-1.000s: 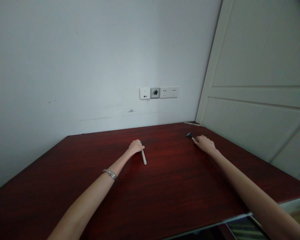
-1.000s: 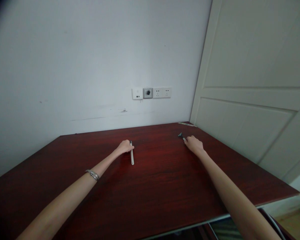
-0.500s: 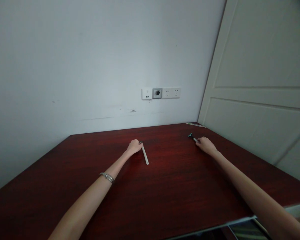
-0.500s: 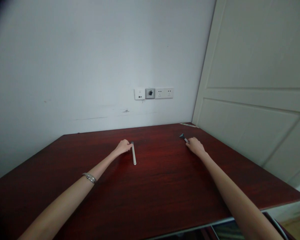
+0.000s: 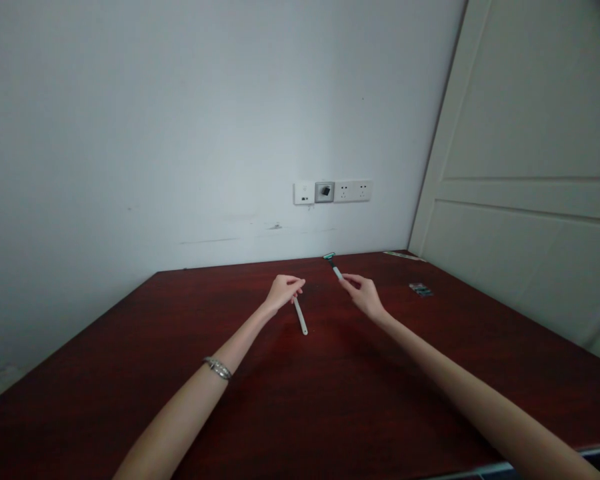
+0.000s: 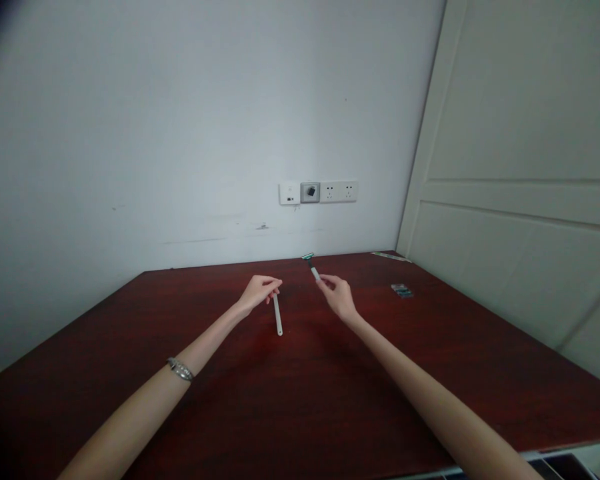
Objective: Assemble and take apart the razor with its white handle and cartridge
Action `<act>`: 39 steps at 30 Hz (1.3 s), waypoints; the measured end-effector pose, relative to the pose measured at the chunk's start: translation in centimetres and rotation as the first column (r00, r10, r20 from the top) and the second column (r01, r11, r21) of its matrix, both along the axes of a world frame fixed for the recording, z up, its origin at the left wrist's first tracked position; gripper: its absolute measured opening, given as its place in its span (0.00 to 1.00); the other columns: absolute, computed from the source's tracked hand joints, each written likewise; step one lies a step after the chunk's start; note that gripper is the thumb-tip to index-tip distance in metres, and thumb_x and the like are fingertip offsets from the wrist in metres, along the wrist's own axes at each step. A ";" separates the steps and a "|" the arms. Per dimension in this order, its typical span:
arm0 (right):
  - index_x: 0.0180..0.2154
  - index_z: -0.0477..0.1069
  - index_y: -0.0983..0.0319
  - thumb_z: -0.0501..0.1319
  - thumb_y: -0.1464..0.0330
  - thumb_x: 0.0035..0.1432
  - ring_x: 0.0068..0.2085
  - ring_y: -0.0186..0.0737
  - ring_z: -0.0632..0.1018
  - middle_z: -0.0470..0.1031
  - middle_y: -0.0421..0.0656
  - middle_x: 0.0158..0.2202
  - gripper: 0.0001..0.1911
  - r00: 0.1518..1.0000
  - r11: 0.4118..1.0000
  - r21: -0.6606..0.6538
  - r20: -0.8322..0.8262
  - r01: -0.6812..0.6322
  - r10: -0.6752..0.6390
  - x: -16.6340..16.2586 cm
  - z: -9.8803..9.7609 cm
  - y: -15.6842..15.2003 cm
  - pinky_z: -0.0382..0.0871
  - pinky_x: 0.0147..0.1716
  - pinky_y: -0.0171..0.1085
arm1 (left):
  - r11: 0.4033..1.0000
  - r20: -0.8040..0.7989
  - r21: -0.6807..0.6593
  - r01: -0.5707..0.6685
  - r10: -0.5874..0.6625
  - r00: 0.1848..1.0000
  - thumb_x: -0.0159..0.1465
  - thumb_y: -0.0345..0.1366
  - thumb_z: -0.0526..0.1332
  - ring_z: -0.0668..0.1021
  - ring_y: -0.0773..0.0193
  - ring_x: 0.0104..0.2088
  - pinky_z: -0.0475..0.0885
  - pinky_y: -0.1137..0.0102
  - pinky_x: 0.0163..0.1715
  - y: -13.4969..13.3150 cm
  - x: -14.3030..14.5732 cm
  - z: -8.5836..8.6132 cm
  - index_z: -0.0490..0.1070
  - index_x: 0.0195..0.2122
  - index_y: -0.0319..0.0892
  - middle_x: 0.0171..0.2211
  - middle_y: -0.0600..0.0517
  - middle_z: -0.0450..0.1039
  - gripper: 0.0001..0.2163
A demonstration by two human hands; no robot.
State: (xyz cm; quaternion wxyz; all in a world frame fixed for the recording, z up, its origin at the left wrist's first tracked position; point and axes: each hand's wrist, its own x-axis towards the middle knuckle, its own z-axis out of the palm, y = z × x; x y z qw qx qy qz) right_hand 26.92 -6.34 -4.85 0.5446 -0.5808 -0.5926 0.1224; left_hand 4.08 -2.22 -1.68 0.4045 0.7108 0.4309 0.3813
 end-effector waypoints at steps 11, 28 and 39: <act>0.37 0.74 0.67 0.60 0.54 0.48 0.22 0.31 0.64 0.72 0.44 0.27 0.23 0.933 0.976 0.077 -0.289 -0.202 0.216 -9.7 0.6 -1.6 0.61 0.19 0.32 | 0.962 -0.011 0.229 -0.150 0.157 0.988 0.55 0.49 0.58 0.68 0.71 0.17 0.60 0.77 0.16 -1.4 0.3 1.3 0.76 0.29 0.34 0.19 0.51 0.71 0.20; 0.41 0.72 0.62 0.51 0.72 0.57 0.42 0.41 0.73 0.72 0.48 0.40 0.14 0.869 0.973 0.077 0.470 -0.219 0.158 1.3 0.8 -0.1 0.66 0.45 0.40 | 0.971 -0.478 0.077 -0.226 0.235 0.846 0.52 0.39 0.57 0.66 0.73 0.12 0.61 0.77 0.14 1.5 -5.1 1.9 0.72 0.20 0.34 0.18 0.50 0.70 0.13; 0.56 0.63 0.67 0.58 0.73 0.36 0.59 0.54 0.61 0.59 0.54 0.59 0.39 0.666 0.803 -0.548 0.693 0.235 0.278 24.4 -0.3 1.4 0.54 0.57 0.45 | 0.972 -0.756 0.102 -0.212 0.214 0.619 0.54 0.40 0.54 0.70 0.67 0.14 0.64 0.75 0.18 3.2 -7.4 -0.8 0.71 0.19 0.35 0.14 0.49 0.68 0.15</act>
